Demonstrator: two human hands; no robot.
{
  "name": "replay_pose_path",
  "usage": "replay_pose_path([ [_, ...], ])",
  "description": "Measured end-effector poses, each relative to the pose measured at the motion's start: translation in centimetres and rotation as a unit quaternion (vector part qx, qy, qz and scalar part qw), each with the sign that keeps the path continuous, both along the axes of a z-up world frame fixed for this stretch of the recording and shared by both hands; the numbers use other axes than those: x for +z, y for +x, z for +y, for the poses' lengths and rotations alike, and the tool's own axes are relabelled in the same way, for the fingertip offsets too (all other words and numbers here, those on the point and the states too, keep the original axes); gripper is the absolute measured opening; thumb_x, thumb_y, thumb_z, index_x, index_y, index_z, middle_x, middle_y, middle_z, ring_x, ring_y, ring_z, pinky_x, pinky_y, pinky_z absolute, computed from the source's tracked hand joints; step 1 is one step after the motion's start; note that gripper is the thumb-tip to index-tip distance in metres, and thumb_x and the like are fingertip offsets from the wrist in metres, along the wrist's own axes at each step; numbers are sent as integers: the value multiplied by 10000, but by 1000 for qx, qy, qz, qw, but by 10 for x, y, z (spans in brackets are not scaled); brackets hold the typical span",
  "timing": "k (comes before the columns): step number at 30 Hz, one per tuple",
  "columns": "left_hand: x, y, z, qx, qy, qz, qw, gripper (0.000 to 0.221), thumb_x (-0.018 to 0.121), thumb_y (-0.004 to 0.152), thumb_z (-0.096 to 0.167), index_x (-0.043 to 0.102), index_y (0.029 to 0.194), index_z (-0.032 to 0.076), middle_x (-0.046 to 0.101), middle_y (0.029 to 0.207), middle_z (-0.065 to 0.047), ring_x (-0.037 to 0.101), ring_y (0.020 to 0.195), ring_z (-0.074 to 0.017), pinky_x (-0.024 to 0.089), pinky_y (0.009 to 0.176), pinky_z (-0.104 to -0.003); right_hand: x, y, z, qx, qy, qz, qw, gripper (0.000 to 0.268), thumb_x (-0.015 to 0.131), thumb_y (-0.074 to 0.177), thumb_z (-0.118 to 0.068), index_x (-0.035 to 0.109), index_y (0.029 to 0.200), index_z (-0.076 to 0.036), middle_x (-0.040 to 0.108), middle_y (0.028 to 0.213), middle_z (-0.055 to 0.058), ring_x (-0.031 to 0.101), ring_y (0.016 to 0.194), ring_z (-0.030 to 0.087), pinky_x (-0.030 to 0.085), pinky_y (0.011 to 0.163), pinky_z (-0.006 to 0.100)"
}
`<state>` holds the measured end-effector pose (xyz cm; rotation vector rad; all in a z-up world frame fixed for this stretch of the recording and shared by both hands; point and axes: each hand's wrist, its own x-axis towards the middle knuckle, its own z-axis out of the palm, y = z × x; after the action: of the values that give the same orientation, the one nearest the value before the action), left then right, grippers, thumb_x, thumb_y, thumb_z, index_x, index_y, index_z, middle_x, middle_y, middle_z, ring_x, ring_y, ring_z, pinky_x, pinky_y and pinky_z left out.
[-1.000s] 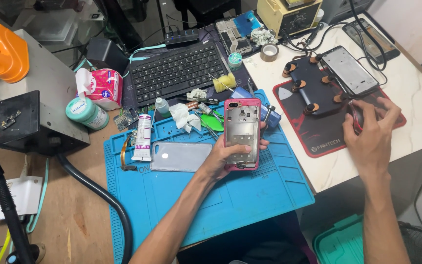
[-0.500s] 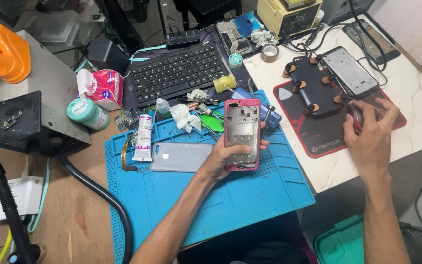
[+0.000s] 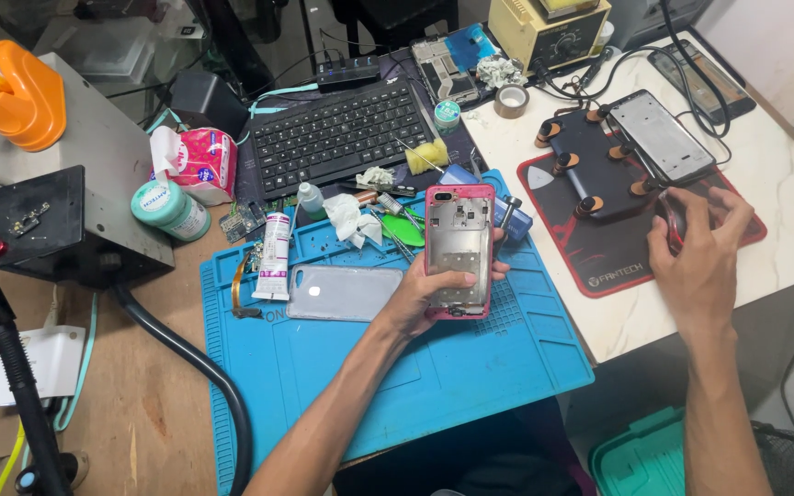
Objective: Performing final assembly of a smartphone by installing and securing small internal components using precision tools like tweezers and a spudger.
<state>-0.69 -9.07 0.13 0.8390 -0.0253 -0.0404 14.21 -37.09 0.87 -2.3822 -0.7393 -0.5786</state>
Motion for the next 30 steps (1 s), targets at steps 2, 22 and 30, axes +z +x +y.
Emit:
replay_pose_path([
  [2,1,-1,0,1,9,2,1000,769,744,755,131,472,1460,-13,597,1405,-161,689,1083,-293,589,847,-366,0,0,0,3,-1,-4,1000,326,621,1036,75,618,1358,122,352,1353,307,454,1292,507,471,1081,599],
  [22,15,3,34,117,-30,-52,991,677,711,723,-28,581,1387,-21,673,1247,-287,716,1069,-357,595,905,-442,53,-7,116,220,115,39,968,181,702,1069,-154,720,1182,-14,628,1104,165,686,1109,395,561,920,466],
  [30,30,-10,80,190,-37,-55,980,675,683,721,-62,589,1388,-16,700,1231,-240,721,1073,-334,599,953,-435,33,-15,230,346,214,348,844,451,674,1029,-293,549,1397,-65,685,1127,172,736,908,227,619,803,370],
])
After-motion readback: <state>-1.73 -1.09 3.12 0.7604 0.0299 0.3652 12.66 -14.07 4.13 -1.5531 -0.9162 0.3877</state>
